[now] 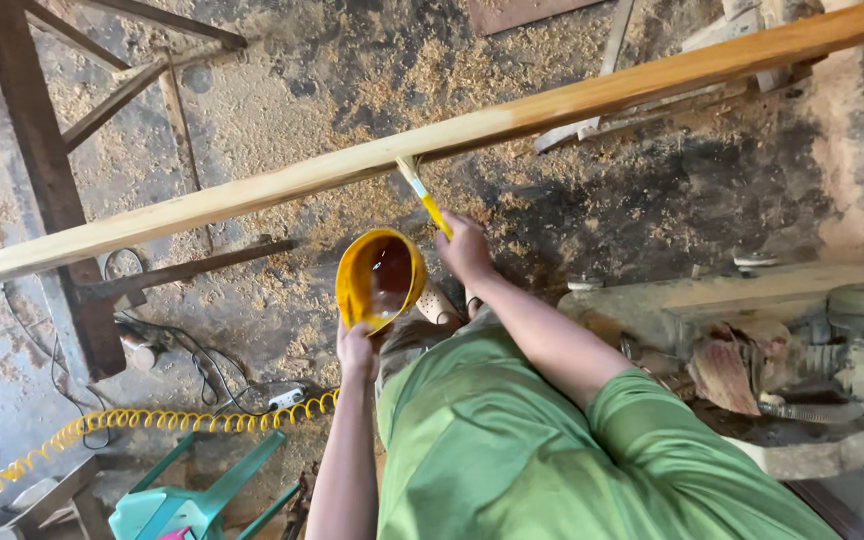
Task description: The person applies a brown liquid finish to a wooden frame using a yellow-handled brush. The person repeatedly dips the brush into a yellow bucket and paints the frame sections while standing in a workshop.
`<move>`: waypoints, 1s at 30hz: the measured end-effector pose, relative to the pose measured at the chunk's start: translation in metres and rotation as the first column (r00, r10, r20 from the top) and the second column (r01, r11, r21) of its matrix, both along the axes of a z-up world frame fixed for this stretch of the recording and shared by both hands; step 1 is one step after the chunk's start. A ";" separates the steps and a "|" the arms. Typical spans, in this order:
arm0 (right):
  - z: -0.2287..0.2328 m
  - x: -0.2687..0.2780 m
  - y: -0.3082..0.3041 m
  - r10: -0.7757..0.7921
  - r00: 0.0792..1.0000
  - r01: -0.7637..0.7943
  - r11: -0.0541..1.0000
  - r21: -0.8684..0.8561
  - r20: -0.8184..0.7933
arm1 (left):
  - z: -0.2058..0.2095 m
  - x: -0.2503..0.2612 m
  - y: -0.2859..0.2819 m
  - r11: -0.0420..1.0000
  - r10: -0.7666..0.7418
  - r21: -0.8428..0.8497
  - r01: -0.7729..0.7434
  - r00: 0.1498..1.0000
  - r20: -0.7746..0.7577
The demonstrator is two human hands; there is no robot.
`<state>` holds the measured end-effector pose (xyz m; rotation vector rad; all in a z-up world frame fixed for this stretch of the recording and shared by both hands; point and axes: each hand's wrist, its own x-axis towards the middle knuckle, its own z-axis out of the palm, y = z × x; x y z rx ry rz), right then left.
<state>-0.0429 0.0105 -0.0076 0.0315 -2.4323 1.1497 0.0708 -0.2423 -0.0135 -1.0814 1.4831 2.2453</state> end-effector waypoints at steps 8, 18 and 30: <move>0.011 0.009 0.196 -0.352 0.893 0.386 0.920 -0.073 0.282 | 0.005 0.039 -0.025 0.991 0.130 -0.031 -0.130 0.991 0.011; -0.061 -0.014 0.108 -0.332 0.796 0.560 0.722 -0.408 0.506 | 0.003 0.051 -0.037 0.983 0.178 0.045 -0.178 0.984 0.011; 0.025 -0.020 -0.011 -0.007 0.803 0.210 0.939 -0.271 0.596 | 0.007 0.033 -0.093 0.988 0.152 -0.002 -0.152 0.987 0.043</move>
